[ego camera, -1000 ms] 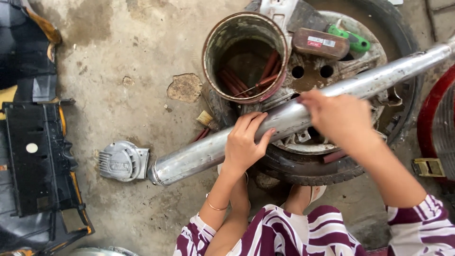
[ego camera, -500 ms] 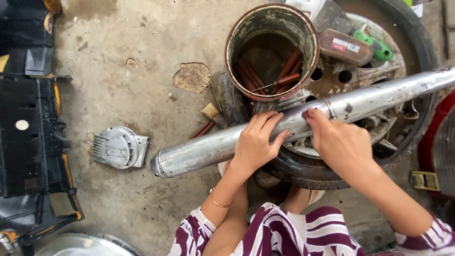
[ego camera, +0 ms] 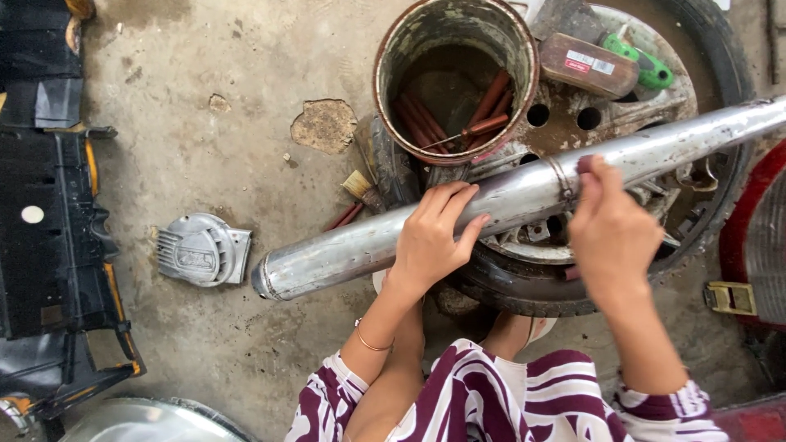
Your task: The person scrubs a long silver metal pipe with a small reddish abrasive pad. The pipe is resting on a tire, and the person holds it steady with their left hand while scrubbing with their right hand.
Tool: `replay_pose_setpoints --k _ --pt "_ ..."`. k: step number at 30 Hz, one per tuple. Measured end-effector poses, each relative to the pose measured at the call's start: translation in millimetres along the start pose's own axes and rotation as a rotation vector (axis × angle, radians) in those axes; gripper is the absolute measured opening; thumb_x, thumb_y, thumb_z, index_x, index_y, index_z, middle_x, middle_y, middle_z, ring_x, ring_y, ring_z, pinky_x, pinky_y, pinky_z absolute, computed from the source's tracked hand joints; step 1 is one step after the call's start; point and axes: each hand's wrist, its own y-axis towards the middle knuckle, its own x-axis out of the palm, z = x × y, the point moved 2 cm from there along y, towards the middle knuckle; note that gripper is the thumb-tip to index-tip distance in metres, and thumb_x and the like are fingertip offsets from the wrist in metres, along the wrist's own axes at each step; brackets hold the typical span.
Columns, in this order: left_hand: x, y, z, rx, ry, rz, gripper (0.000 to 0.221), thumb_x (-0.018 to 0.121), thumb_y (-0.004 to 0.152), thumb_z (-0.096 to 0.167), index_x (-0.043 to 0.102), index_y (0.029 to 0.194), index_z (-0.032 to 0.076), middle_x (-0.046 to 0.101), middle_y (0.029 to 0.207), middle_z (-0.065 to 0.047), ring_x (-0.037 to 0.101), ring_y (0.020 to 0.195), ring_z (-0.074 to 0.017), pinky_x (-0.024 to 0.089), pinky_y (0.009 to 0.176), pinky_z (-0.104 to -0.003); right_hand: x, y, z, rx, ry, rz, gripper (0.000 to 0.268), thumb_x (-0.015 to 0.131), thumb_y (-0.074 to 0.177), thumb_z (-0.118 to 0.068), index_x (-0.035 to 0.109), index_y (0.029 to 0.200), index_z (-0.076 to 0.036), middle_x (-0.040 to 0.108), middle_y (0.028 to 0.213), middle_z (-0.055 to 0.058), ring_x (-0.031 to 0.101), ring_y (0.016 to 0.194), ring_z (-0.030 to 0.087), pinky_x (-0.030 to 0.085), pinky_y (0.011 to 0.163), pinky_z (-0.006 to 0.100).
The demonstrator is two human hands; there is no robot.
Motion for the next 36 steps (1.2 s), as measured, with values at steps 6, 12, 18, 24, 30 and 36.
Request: replay_pose_setpoints --k 6,12,18,24,30,36 --pt "-4 2 1 -0.005 0.0 -0.01 0.034 0.075 0.092 0.026 0.071 0.116 0.003 0.068 0.109 -0.009 0.068 0.106 -0.0271 0.057 0.094 -0.036 -18 -8 -35 -0.023 0.335 0.015 0.025 0.062 0.107 -0.031 0.078 0.126 -0.024 0.066 0.07 0.004 0.059 0.048 0.023 0.05 0.051 0.031" --pt "-5 5 5 -0.016 -0.006 -0.005 0.033 0.076 0.091 0.025 0.072 0.115 0.002 0.068 0.108 -0.01 0.069 0.105 -0.0274 0.058 0.093 -0.037 -1 -34 -33 0.064 0.424 0.022 0.021 0.066 0.105 -0.033 0.078 0.122 -0.028 0.077 0.087 -0.003 0.069 0.063 0.023 0.054 0.061 0.032" --pt "-3 3 3 0.0 0.001 -0.004 0.033 0.076 0.091 0.025 0.071 0.115 0.002 0.068 0.11 -0.011 0.069 0.106 -0.0289 0.058 0.093 -0.037 9 -22 -9 0.123 0.385 0.049 0.02 0.063 0.111 -0.023 0.075 0.127 -0.02 0.078 0.096 0.003 0.071 0.069 0.028 0.055 0.062 0.039" --pt "-5 6 4 0.0 -0.025 -0.014 0.033 0.077 0.091 0.023 0.071 0.115 0.001 0.067 0.108 -0.012 0.069 0.104 -0.0307 0.058 0.092 -0.039 -1 -22 2 0.088 0.424 -0.007 0.017 0.066 0.111 -0.03 0.077 0.123 -0.024 0.077 0.088 -0.003 0.072 0.07 0.023 0.057 0.065 0.034" --pt "-3 5 3 -0.01 -0.026 -0.004 0.033 0.077 0.091 0.024 0.072 0.114 0.002 0.068 0.108 -0.011 0.069 0.105 -0.0297 0.057 0.093 -0.039 0 -31 -4 0.095 0.421 -0.047 0.015 0.071 0.105 -0.036 0.079 0.117 -0.034 0.079 0.094 -0.008 0.074 0.074 0.02 0.058 0.068 0.032" --pt "-6 7 6 -0.02 -0.031 -0.023 0.033 0.077 0.091 0.022 0.072 0.115 0.001 0.068 0.108 -0.012 0.068 0.105 -0.0309 0.057 0.092 -0.04 -28 -17 -25 0.083 0.424 -0.089 0.011 0.07 0.102 -0.035 0.074 0.112 -0.033 0.075 0.082 -0.007 0.072 0.068 0.02 0.057 0.064 0.031"
